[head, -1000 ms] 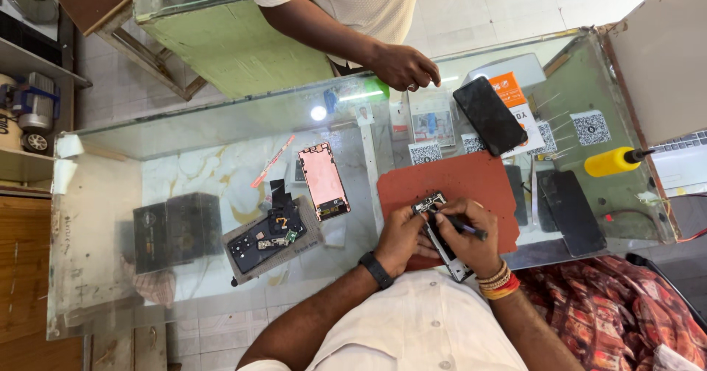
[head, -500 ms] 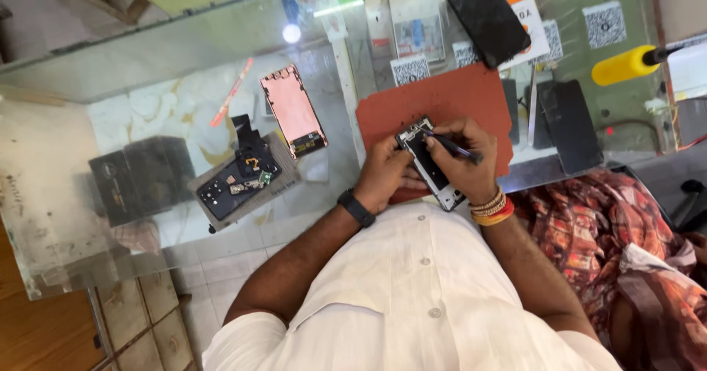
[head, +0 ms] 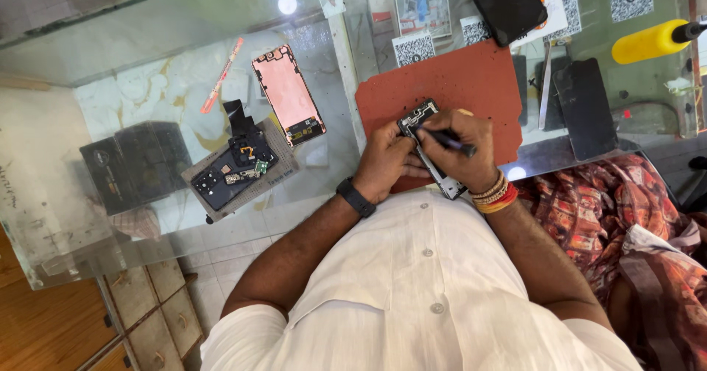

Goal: The person uses a small screwdriver to remove screws from the back of a disassembled mobile phone. They carefully unscrew multiple fasteners around the phone's frame and set them aside on the work surface.

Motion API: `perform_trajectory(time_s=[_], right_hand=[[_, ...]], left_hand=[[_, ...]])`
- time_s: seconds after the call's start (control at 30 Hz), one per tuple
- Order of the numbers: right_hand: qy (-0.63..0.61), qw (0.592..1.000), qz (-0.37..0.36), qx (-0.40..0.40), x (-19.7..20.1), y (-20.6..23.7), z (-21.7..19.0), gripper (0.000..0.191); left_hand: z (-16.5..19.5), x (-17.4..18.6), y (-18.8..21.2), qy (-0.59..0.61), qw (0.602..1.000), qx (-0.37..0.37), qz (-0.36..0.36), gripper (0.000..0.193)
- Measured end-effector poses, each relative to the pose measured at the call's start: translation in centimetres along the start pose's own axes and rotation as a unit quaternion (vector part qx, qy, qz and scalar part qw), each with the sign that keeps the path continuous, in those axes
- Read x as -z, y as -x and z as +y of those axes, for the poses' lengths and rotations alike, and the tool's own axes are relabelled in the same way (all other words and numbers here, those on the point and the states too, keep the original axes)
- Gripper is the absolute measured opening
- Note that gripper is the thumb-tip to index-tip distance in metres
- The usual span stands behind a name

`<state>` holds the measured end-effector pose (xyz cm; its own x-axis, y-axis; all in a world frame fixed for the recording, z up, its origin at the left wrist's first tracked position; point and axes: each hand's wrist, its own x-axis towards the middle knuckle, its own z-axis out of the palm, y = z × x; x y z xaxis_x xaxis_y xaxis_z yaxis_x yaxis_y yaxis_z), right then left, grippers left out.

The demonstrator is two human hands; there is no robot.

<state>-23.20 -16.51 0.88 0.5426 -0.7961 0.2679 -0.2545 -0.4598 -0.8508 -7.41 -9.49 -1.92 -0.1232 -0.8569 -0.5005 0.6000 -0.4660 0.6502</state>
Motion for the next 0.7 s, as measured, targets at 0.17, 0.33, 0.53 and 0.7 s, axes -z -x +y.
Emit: perform_trajectory(time_s=[0.17, 0.33, 0.53, 0.7], right_hand=[[-0.017, 1.0, 0.004, -0.006, 0.04, 0.1, 0.4, 0.016], [0.007, 1.0, 0.024, 0.0, 0.0, 0.01, 0.52, 0.015], [-0.006, 0.998, 0.061, -0.018, 0.24, 0.17, -0.1, 0.013], [0.012, 0.991, 0.108, -0.079, 0.53, -0.07, -0.11, 0.014]], left_hand=[[-0.09, 0.2, -0.07, -0.001, 1.0, -0.002, -0.001, 0.023], [-0.37, 0.29, -0.41, 0.006, 1.0, 0.001, 0.004, 0.022], [-0.66, 0.13, -0.45, 0.001, 1.0, 0.002, 0.025, 0.023], [-0.52, -0.31, -0.52, -0.006, 0.999, 0.01, 0.047, 0.026]])
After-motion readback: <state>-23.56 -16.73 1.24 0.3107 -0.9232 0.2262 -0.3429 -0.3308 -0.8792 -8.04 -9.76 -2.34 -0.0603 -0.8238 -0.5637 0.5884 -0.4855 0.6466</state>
